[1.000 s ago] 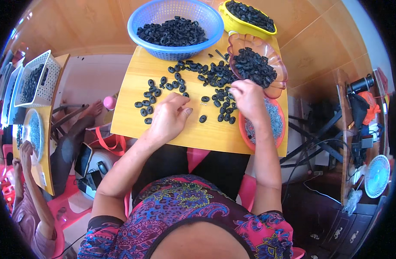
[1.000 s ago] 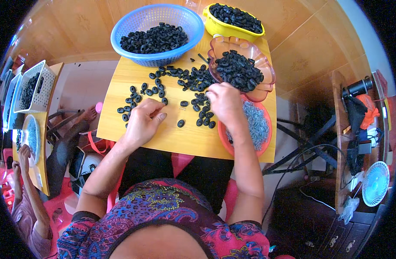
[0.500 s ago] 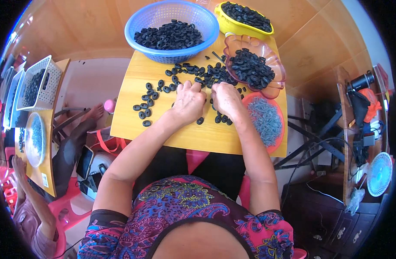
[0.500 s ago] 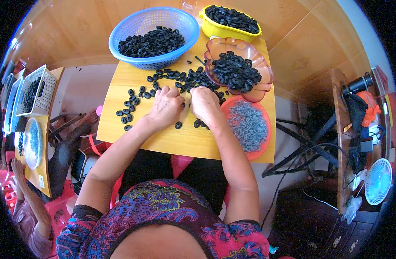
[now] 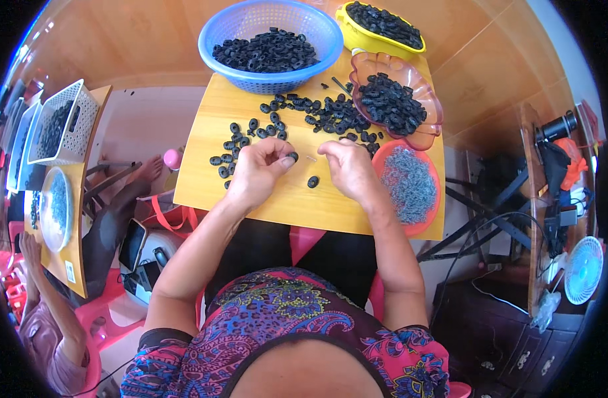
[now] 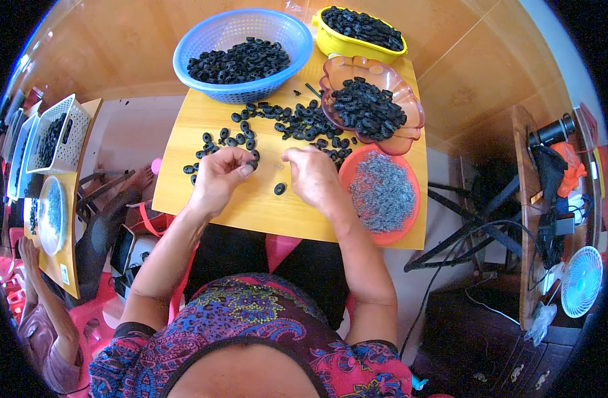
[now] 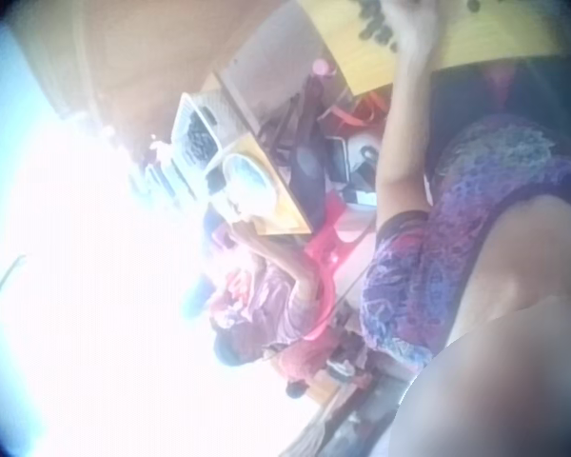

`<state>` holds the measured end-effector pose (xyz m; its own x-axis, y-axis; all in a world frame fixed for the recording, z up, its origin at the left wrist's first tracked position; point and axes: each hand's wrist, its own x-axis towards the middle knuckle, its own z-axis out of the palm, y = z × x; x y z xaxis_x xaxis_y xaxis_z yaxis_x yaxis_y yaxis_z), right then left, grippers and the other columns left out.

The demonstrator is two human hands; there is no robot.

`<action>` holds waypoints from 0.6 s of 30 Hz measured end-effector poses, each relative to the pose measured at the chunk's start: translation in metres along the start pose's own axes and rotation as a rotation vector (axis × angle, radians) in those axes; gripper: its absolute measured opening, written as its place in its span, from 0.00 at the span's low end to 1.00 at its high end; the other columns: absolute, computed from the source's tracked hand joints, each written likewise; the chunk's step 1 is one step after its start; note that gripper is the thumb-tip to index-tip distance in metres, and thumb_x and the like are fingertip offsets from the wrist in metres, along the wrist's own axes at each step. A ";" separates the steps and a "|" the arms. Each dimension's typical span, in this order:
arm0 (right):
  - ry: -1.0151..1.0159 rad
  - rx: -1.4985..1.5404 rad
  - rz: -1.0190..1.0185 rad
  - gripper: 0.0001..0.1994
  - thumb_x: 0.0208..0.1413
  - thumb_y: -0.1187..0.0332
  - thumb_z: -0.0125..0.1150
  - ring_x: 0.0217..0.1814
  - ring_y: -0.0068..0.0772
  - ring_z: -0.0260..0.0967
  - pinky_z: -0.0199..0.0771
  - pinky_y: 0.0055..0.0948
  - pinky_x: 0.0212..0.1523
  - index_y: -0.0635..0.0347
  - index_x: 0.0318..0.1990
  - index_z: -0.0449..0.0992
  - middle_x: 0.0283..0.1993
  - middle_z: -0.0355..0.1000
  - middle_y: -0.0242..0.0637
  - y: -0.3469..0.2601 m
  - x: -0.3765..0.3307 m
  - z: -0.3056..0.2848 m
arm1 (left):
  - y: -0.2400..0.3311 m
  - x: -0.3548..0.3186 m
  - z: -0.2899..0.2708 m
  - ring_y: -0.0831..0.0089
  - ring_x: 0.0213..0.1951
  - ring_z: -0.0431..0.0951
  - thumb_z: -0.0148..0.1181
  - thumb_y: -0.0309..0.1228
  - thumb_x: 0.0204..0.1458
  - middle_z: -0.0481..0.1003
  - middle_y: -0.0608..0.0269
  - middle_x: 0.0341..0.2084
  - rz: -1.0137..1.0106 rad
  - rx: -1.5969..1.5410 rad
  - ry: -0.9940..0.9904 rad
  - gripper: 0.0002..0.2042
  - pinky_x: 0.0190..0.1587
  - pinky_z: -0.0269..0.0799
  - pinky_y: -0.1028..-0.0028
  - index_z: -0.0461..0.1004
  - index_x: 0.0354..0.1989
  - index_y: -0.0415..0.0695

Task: The person assembles small decorative crystals onto black garment accessories by hand, taking the crystals from containers and attaching them to the accessories on a work table.

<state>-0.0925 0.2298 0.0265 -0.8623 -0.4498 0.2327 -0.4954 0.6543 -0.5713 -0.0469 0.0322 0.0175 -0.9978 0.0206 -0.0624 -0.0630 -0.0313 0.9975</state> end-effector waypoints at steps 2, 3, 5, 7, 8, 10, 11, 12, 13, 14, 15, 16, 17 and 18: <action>-0.047 -0.116 -0.025 0.07 0.47 0.77 0.54 0.38 0.50 0.70 0.71 0.41 0.38 0.59 0.34 0.77 0.32 0.70 0.49 -0.004 0.002 0.005 | -0.006 -0.005 -0.003 0.84 0.30 0.70 0.58 0.20 0.50 0.73 0.70 0.28 -0.009 -0.048 -0.007 0.07 0.35 0.67 0.83 0.74 0.38 0.35; -0.093 -0.234 -0.047 0.08 0.46 0.76 0.55 0.39 0.49 0.70 0.71 0.40 0.39 0.58 0.34 0.77 0.33 0.69 0.48 -0.006 0.003 0.006 | -0.008 -0.007 -0.004 0.84 0.30 0.70 0.59 0.20 0.50 0.74 0.70 0.28 -0.015 -0.113 -0.007 0.07 0.35 0.67 0.83 0.74 0.38 0.36; -0.135 -0.301 -0.046 0.09 0.45 0.76 0.55 0.41 0.48 0.69 0.72 0.39 0.40 0.57 0.34 0.77 0.34 0.69 0.47 -0.011 0.006 0.010 | -0.010 -0.008 -0.006 0.84 0.29 0.70 0.59 0.20 0.49 0.74 0.68 0.28 -0.024 -0.212 -0.017 0.08 0.34 0.67 0.83 0.74 0.38 0.35; -0.164 -0.385 -0.064 0.09 0.44 0.75 0.56 0.43 0.47 0.68 0.72 0.38 0.41 0.56 0.34 0.77 0.36 0.67 0.46 -0.012 0.006 0.016 | -0.008 -0.008 -0.007 0.84 0.28 0.69 0.59 0.18 0.48 0.73 0.69 0.27 -0.048 -0.287 -0.010 0.07 0.34 0.67 0.83 0.75 0.37 0.35; -0.170 -0.386 -0.070 0.09 0.44 0.75 0.56 0.43 0.47 0.68 0.72 0.38 0.41 0.56 0.34 0.77 0.36 0.67 0.46 -0.011 0.007 0.018 | -0.007 -0.008 -0.008 0.84 0.28 0.69 0.59 0.17 0.47 0.72 0.70 0.26 -0.073 -0.360 -0.009 0.07 0.33 0.67 0.83 0.75 0.36 0.35; -0.158 -0.440 -0.070 0.09 0.44 0.76 0.55 0.42 0.46 0.68 0.72 0.38 0.40 0.55 0.34 0.77 0.34 0.67 0.45 -0.012 0.008 0.022 | -0.012 -0.007 -0.011 0.82 0.27 0.70 0.57 0.16 0.48 0.72 0.68 0.26 -0.055 -0.383 -0.003 0.08 0.32 0.68 0.81 0.74 0.38 0.34; -0.166 -0.441 -0.075 0.09 0.44 0.76 0.55 0.42 0.46 0.68 0.72 0.38 0.40 0.55 0.34 0.77 0.34 0.67 0.45 -0.014 0.008 0.022 | -0.012 -0.007 -0.013 0.80 0.26 0.70 0.55 0.17 0.50 0.72 0.66 0.26 -0.081 -0.537 -0.033 0.09 0.31 0.68 0.80 0.73 0.40 0.34; -0.116 -0.387 -0.073 0.07 0.46 0.74 0.57 0.39 0.45 0.69 0.71 0.39 0.38 0.56 0.34 0.78 0.32 0.67 0.44 -0.016 0.007 0.019 | -0.011 -0.007 -0.014 0.78 0.26 0.71 0.53 0.17 0.51 0.72 0.64 0.26 -0.108 -0.690 -0.065 0.09 0.31 0.69 0.79 0.72 0.41 0.34; -0.067 -0.332 -0.073 0.05 0.48 0.73 0.58 0.36 0.44 0.70 0.71 0.40 0.35 0.57 0.33 0.78 0.30 0.67 0.43 -0.019 0.006 0.018 | -0.009 -0.008 -0.016 0.78 0.26 0.71 0.53 0.17 0.51 0.72 0.64 0.26 -0.108 -0.694 -0.056 0.09 0.31 0.69 0.79 0.72 0.41 0.34; -0.030 -0.246 -0.077 0.05 0.48 0.74 0.59 0.33 0.41 0.70 0.70 0.36 0.33 0.59 0.34 0.77 0.30 0.68 0.42 -0.021 0.005 0.016 | -0.006 -0.009 -0.018 0.76 0.25 0.72 0.52 0.18 0.52 0.73 0.62 0.26 -0.177 -0.785 -0.068 0.09 0.31 0.70 0.78 0.72 0.42 0.34; -0.036 -0.245 -0.080 0.05 0.48 0.74 0.59 0.33 0.41 0.70 0.70 0.36 0.33 0.59 0.34 0.77 0.30 0.68 0.42 -0.026 0.003 0.015 | -0.005 -0.009 -0.020 0.73 0.25 0.73 0.51 0.18 0.54 0.73 0.60 0.26 -0.246 -0.874 -0.081 0.09 0.30 0.71 0.77 0.71 0.43 0.34; 0.005 -0.083 -0.077 0.05 0.48 0.75 0.60 0.31 0.39 0.70 0.70 0.33 0.32 0.60 0.34 0.77 0.30 0.69 0.41 -0.033 0.002 0.011 | -0.006 -0.010 -0.023 0.73 0.25 0.73 0.51 0.18 0.54 0.73 0.60 0.26 -0.245 -0.877 -0.073 0.09 0.30 0.71 0.77 0.71 0.43 0.34; 0.046 0.077 -0.071 0.05 0.48 0.76 0.61 0.30 0.37 0.69 0.69 0.30 0.31 0.62 0.34 0.76 0.30 0.69 0.41 -0.040 0.000 0.008 | -0.008 -0.009 -0.024 0.72 0.25 0.74 0.51 0.19 0.54 0.74 0.58 0.26 -0.264 -0.927 -0.082 0.08 0.31 0.71 0.76 0.71 0.41 0.35; 0.041 0.078 -0.073 0.05 0.48 0.76 0.61 0.30 0.37 0.69 0.69 0.30 0.31 0.62 0.34 0.76 0.30 0.69 0.41 -0.047 -0.002 0.005 | -0.011 -0.009 -0.026 0.71 0.25 0.74 0.51 0.20 0.54 0.74 0.57 0.27 -0.284 -0.977 -0.091 0.06 0.31 0.72 0.75 0.71 0.40 0.37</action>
<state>-0.0667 0.1967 0.0490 -0.8286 -0.4680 0.3072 -0.5488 0.5704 -0.6111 -0.0376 0.0068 0.0067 -0.9411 0.2284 -0.2492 -0.3250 -0.8143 0.4809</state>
